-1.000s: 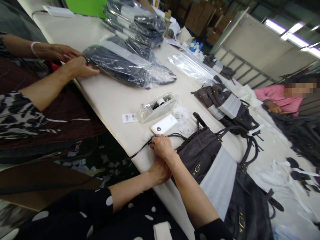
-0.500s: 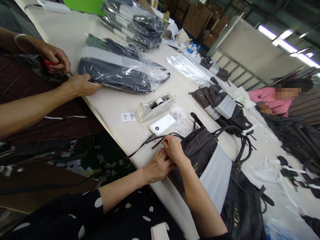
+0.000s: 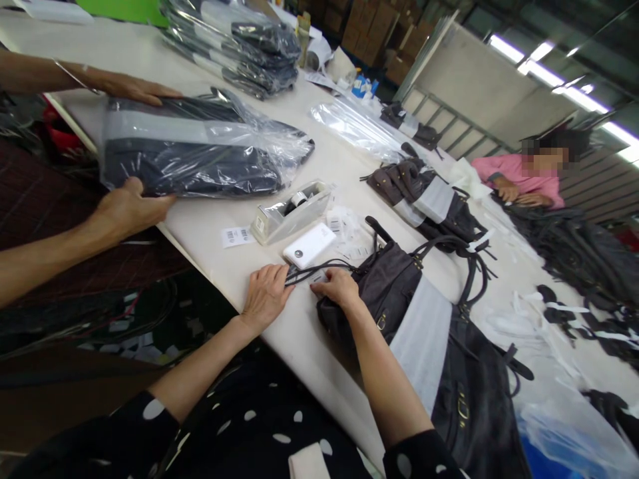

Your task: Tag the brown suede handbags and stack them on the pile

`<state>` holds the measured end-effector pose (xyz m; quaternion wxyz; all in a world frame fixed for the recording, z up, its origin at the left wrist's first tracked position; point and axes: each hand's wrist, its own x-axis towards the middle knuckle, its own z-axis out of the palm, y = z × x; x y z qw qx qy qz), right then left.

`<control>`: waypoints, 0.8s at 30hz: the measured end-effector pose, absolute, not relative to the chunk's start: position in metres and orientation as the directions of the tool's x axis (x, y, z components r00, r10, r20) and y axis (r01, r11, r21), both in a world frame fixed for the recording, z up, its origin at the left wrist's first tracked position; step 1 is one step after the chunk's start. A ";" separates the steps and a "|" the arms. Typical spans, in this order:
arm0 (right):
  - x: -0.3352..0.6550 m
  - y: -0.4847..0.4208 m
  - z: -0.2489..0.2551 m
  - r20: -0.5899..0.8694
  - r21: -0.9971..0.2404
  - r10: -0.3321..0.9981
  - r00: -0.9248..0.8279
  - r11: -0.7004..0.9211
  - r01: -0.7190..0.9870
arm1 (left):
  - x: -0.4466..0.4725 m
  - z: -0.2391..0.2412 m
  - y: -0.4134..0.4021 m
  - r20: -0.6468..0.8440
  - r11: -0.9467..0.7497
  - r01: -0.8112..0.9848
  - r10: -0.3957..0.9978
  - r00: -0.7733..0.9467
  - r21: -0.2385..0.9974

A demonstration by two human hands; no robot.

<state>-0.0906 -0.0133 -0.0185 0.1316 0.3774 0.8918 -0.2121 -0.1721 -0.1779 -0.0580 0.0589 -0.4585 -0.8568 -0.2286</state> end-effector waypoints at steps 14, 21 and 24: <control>-0.066 0.000 -0.011 -0.509 -0.826 0.485 -0.711 -0.044 0.562 | -0.170 -0.051 -0.174 0.298 0.531 0.797 0.741 -0.602 0.288; -0.040 0.005 0.012 -0.517 -0.856 0.388 -0.763 -0.212 0.472 | -0.170 -0.052 -0.173 0.312 0.529 0.806 0.744 -0.592 0.267; -0.023 0.004 0.025 -0.464 -0.885 0.391 -0.795 -0.231 0.404 | -0.170 -0.056 -0.173 0.315 0.526 0.806 0.743 -0.590 0.270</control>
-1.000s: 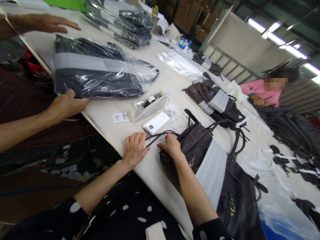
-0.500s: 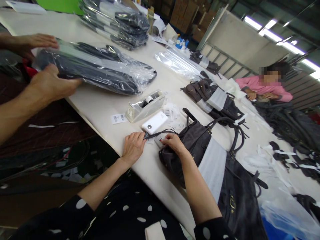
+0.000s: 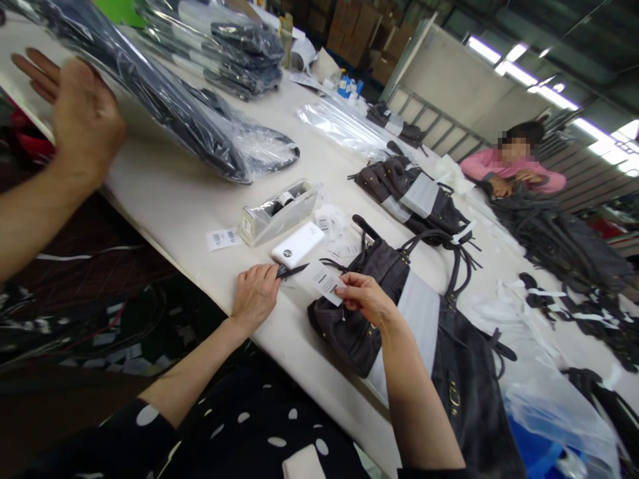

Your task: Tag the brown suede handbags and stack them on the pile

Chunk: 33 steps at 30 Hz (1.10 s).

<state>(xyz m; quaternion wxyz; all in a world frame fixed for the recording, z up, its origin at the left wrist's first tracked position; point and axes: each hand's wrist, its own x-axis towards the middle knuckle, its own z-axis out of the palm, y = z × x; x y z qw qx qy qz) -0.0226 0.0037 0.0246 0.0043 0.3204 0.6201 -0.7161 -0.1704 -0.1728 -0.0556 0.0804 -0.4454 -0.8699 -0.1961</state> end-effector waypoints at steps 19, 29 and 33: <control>0.059 -0.053 0.044 0.181 -0.841 0.515 -0.838 0.522 0.140 | -0.095 0.034 -0.115 -0.243 0.178 -0.419 0.964 -0.107 0.890; 0.114 -0.042 0.040 0.098 -0.878 0.545 -0.833 0.441 0.186 | -0.075 0.042 -0.064 -0.230 0.154 -0.360 0.957 -0.178 0.920; 0.130 -0.014 0.046 0.172 -0.908 0.756 -0.631 0.370 0.196 | -0.053 0.047 -0.042 -0.213 0.191 -0.202 0.973 -0.092 0.960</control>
